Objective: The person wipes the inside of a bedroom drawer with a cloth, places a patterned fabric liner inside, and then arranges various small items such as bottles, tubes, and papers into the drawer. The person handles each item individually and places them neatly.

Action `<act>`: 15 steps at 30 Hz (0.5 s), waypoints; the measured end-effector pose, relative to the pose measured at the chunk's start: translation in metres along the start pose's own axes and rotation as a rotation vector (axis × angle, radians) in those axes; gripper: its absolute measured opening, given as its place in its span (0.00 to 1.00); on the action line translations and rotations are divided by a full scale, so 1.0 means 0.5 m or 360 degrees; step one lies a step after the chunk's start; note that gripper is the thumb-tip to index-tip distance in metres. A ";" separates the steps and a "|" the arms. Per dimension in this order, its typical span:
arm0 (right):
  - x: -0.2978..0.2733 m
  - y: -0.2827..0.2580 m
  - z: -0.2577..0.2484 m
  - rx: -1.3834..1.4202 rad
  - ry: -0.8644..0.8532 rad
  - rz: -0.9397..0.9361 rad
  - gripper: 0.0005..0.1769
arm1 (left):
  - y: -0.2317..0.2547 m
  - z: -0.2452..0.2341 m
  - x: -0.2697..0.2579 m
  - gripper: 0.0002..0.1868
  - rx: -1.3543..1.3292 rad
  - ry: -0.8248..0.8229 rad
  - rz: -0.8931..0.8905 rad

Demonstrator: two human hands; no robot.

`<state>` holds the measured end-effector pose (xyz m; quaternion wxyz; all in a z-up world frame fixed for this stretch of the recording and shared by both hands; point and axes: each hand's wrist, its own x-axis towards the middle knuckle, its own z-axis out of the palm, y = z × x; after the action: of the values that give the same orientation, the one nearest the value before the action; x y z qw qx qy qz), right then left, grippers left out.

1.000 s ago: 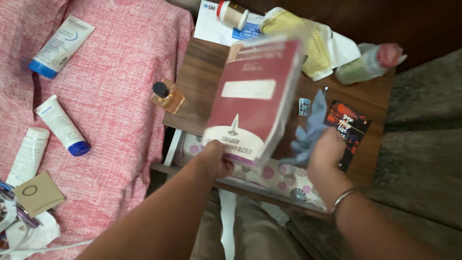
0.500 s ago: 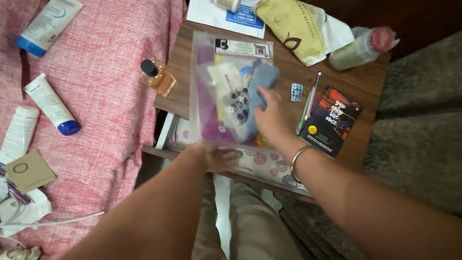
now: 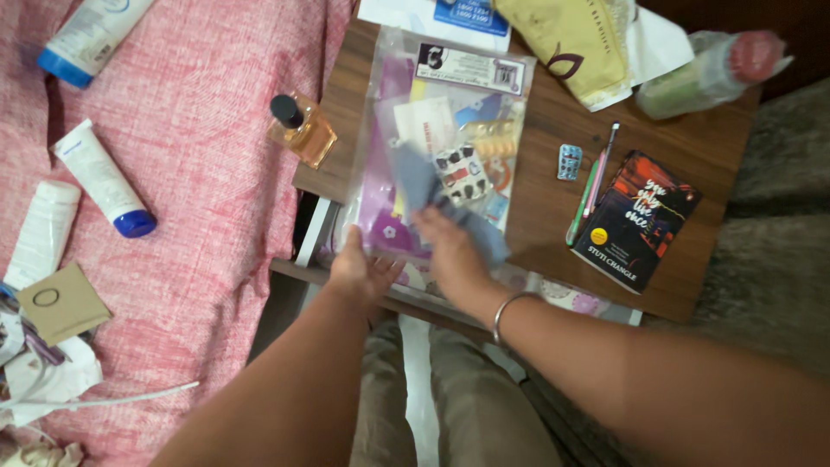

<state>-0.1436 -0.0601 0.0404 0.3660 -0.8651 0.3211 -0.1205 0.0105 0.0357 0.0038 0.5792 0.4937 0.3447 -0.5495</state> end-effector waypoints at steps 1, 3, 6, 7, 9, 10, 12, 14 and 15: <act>-0.007 -0.013 0.017 -0.0028 -0.0062 -0.0140 0.33 | -0.008 -0.012 0.022 0.34 -0.0002 -0.0007 0.0006; -0.014 -0.023 0.040 -0.0085 -0.0166 -0.0412 0.28 | -0.021 -0.035 0.069 0.28 -0.0155 -0.0059 -0.0012; -0.015 0.014 0.019 -0.0117 -0.0296 -0.0431 0.28 | -0.029 -0.063 0.131 0.23 -0.0123 0.0084 -0.0060; -0.008 0.035 0.002 -0.0128 -0.0276 -0.0356 0.26 | -0.031 -0.069 0.147 0.21 -0.0071 0.0167 -0.0076; 0.009 0.080 -0.042 -0.0149 -0.0234 -0.0214 0.22 | -0.033 -0.080 0.172 0.21 -0.0046 0.0146 -0.0093; 0.007 0.100 -0.075 -0.0269 -0.0002 -0.0351 0.22 | -0.032 -0.086 0.180 0.20 -0.0040 0.0135 -0.0097; 0.023 0.119 -0.112 -0.0437 0.0267 -0.0205 0.25 | -0.032 -0.098 0.190 0.18 0.0016 0.0089 -0.0099; 0.059 0.123 -0.146 -0.0440 0.0396 0.0112 0.29 | -0.036 -0.098 0.196 0.16 0.0062 0.0107 -0.0110; 0.076 0.117 -0.158 -0.0397 0.0488 0.0144 0.30 | -0.037 -0.097 0.197 0.15 0.0085 0.0149 -0.0116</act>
<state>-0.1769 -0.1590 0.0534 0.2078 -0.8600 0.4240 -0.1934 0.0149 0.0545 -0.1058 0.5286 0.5213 0.3742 -0.5557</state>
